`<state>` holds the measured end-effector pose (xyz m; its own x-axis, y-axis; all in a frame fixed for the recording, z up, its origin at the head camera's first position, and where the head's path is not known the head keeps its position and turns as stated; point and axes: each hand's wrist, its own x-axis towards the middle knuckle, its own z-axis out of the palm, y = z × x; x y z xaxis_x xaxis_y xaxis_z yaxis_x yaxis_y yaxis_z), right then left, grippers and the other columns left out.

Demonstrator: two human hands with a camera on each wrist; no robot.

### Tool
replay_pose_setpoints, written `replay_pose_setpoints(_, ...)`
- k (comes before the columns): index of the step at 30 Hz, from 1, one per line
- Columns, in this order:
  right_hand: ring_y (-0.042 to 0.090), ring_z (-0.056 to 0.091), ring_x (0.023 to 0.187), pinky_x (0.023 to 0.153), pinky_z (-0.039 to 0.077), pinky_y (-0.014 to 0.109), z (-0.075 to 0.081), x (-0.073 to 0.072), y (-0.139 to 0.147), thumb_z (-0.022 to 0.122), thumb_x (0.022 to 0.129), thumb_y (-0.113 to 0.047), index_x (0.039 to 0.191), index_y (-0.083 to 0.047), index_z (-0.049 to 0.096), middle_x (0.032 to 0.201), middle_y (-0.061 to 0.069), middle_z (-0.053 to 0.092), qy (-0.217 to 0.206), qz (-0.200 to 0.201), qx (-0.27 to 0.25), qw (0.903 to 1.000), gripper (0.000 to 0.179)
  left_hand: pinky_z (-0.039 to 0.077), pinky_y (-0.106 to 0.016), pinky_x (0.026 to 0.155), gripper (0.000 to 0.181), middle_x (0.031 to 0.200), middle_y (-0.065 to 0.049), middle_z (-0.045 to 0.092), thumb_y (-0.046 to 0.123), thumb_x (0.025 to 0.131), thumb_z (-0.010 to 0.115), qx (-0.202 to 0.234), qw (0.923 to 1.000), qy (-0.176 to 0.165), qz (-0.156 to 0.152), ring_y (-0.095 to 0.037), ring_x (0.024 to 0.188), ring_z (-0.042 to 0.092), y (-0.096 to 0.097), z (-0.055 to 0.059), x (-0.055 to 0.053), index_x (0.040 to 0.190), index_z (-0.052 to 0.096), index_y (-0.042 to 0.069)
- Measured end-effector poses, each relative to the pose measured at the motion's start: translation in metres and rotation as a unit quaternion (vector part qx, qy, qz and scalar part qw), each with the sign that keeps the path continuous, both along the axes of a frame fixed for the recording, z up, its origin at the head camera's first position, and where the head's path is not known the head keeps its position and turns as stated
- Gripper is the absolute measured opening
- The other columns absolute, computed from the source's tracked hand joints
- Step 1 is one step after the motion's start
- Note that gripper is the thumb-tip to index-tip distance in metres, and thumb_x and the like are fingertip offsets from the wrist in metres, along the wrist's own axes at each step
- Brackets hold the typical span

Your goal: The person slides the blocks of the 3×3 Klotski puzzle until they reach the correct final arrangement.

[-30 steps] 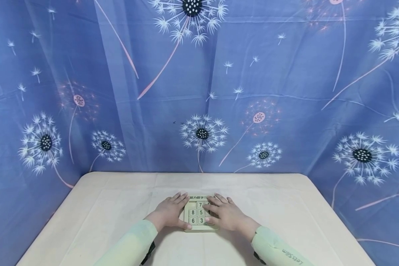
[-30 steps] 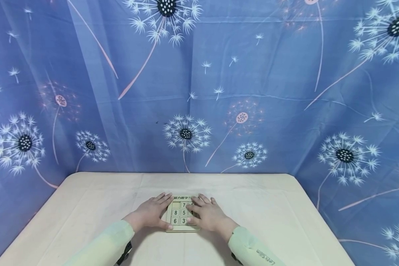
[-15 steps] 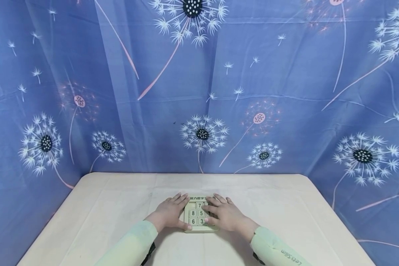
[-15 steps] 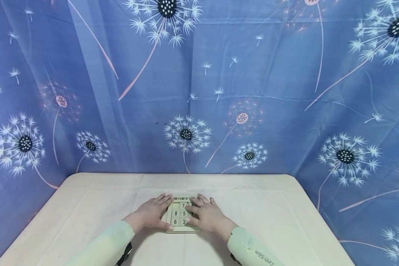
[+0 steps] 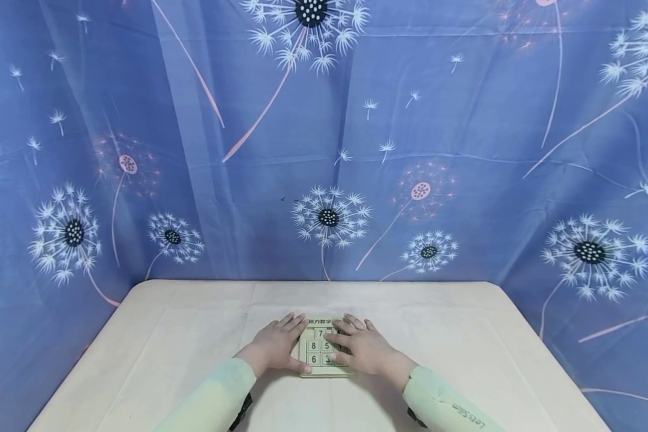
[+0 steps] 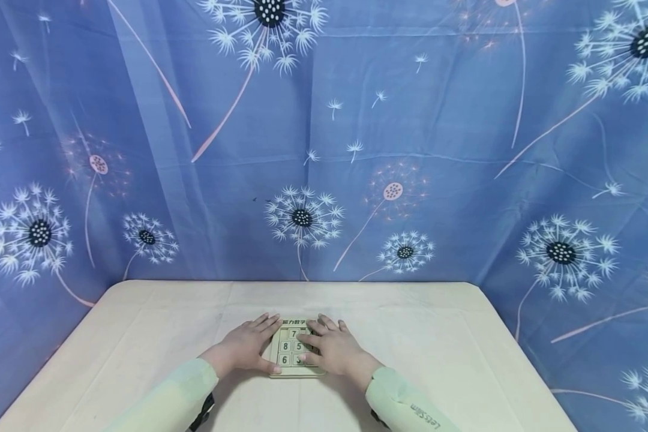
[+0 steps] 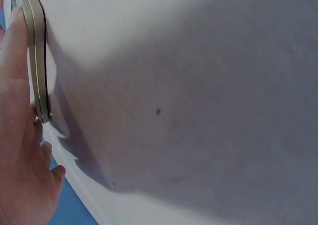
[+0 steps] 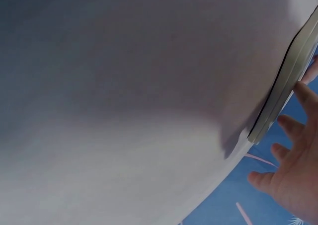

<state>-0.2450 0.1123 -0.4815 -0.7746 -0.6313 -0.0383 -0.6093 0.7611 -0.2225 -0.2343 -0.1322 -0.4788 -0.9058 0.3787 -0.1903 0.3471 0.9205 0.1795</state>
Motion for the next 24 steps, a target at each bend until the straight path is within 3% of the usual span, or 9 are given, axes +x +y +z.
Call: replay_pose_setpoints(24,0.040,0.032,0.155,0.121,0.031,0.072,0.0045,-0.0030,-0.0069,0.053,0.101,-0.056,0.146,-0.031,0.058,0.164,0.007,0.043,0.004,0.011,0.032,0.9994,0.052,0.034,-0.051,0.127,0.110,0.170,-0.003,0.032,0.070,0.075,0.078,0.011,0.9999,0.001,-0.009,-0.028,0.159,0.029,-0.0016,-0.0005,-0.0010,0.159,0.037,0.012)
